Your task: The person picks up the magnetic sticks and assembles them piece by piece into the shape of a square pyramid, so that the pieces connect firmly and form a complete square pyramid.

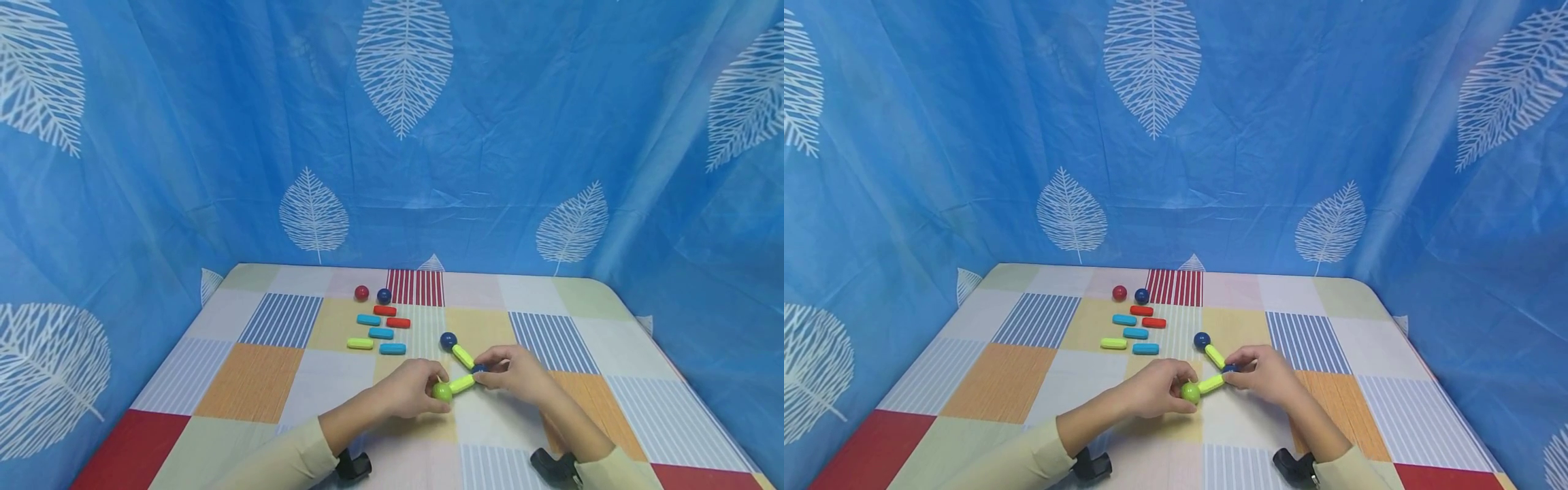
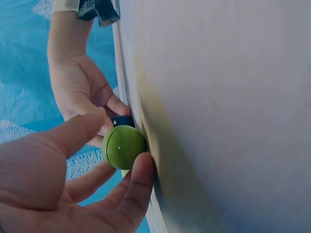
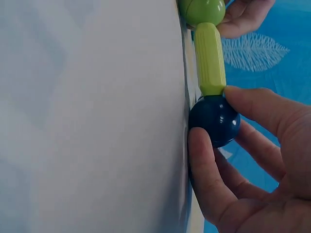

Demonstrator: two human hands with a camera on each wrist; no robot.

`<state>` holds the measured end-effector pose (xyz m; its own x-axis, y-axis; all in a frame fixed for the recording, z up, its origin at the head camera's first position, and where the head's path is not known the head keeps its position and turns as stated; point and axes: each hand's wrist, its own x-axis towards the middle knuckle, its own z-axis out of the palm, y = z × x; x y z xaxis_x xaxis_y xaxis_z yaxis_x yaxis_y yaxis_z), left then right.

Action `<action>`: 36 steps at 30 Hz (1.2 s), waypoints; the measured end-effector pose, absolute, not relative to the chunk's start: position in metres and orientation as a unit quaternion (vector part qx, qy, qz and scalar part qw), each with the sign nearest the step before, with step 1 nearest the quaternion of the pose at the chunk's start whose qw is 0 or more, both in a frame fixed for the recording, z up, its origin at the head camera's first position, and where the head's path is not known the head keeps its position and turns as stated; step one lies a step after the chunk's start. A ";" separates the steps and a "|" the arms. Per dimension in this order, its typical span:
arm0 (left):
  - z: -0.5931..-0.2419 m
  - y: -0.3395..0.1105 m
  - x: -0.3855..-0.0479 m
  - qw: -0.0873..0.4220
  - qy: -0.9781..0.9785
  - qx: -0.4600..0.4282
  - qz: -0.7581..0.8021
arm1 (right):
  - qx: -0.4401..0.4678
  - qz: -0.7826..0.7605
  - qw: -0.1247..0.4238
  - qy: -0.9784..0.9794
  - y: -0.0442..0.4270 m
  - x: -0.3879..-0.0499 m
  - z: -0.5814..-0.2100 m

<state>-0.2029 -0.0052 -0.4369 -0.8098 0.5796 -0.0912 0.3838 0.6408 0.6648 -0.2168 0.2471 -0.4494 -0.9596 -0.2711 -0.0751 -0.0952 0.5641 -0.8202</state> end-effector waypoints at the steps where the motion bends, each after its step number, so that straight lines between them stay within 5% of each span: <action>1: -0.437 -0.005 -0.203 0.148 0.895 0.268 0.324 | -0.100 -0.453 0.096 0.881 0.246 -0.215 -0.449; 18: -0.441 -0.021 -0.217 0.143 0.894 0.240 0.351 | -0.167 -0.418 0.109 0.886 0.247 -0.206 -0.448; 36: -0.440 -0.026 -0.217 0.150 0.893 0.203 0.373 | -0.129 -0.434 0.094 0.887 0.234 -0.201 -0.447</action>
<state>-0.2168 -0.0257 -0.4402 -0.8729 0.4740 -0.1157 0.2506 0.6391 0.7272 -0.2012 0.2341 -0.4473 -0.9493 -0.3096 -0.0554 -0.1465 0.5909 -0.7933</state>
